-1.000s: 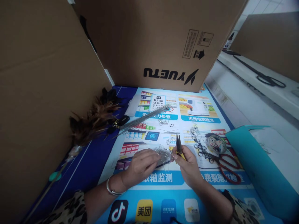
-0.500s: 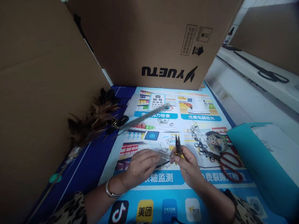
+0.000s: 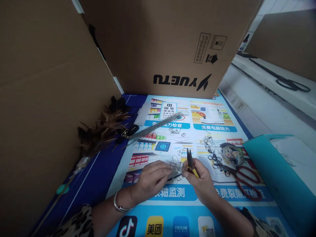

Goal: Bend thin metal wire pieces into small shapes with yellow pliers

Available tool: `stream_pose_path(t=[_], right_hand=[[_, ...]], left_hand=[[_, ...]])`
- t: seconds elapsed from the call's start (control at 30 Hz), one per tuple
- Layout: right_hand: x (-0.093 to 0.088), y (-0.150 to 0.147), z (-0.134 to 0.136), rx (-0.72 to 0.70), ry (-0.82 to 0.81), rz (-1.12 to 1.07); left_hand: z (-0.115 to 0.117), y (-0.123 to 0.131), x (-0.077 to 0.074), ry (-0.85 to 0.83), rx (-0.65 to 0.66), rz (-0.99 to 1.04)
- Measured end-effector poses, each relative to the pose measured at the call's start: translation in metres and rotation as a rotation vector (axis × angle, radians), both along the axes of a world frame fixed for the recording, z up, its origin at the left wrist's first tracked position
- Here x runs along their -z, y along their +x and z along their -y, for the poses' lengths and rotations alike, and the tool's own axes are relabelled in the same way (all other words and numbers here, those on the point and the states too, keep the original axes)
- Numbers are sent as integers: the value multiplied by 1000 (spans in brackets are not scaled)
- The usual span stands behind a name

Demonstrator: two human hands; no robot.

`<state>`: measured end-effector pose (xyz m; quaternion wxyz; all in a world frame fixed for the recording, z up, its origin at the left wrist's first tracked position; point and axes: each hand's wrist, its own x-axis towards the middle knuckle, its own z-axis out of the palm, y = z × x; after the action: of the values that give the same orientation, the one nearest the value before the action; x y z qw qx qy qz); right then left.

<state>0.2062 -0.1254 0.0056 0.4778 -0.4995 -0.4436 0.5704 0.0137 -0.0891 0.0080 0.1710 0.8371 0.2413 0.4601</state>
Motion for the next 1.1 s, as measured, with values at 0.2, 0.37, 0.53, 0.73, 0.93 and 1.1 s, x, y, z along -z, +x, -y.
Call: stream_pose_path(t=[0.2, 0.37, 0.53, 0.73, 0.93, 1.1], right_hand=[[-2, 1, 0, -6, -3, 43], [-4, 0, -1, -12, -5, -4], [-4, 0, 0, -9, -12, -1], [-2, 0, 2, -1, -3, -31], [-3, -1, 1, -4, -11, -41], [-5, -1, 0, 6, -2, -21]], left_hand=[[-1, 0, 3, -30, -7, 9], [1, -1, 7, -17, -6, 7], [1, 1, 4, -25, -18, 12], [-1, 1, 1, -74, -12, 13], [-2, 1, 0, -110, 10, 45], [4, 1, 6, -351, 31, 114]])
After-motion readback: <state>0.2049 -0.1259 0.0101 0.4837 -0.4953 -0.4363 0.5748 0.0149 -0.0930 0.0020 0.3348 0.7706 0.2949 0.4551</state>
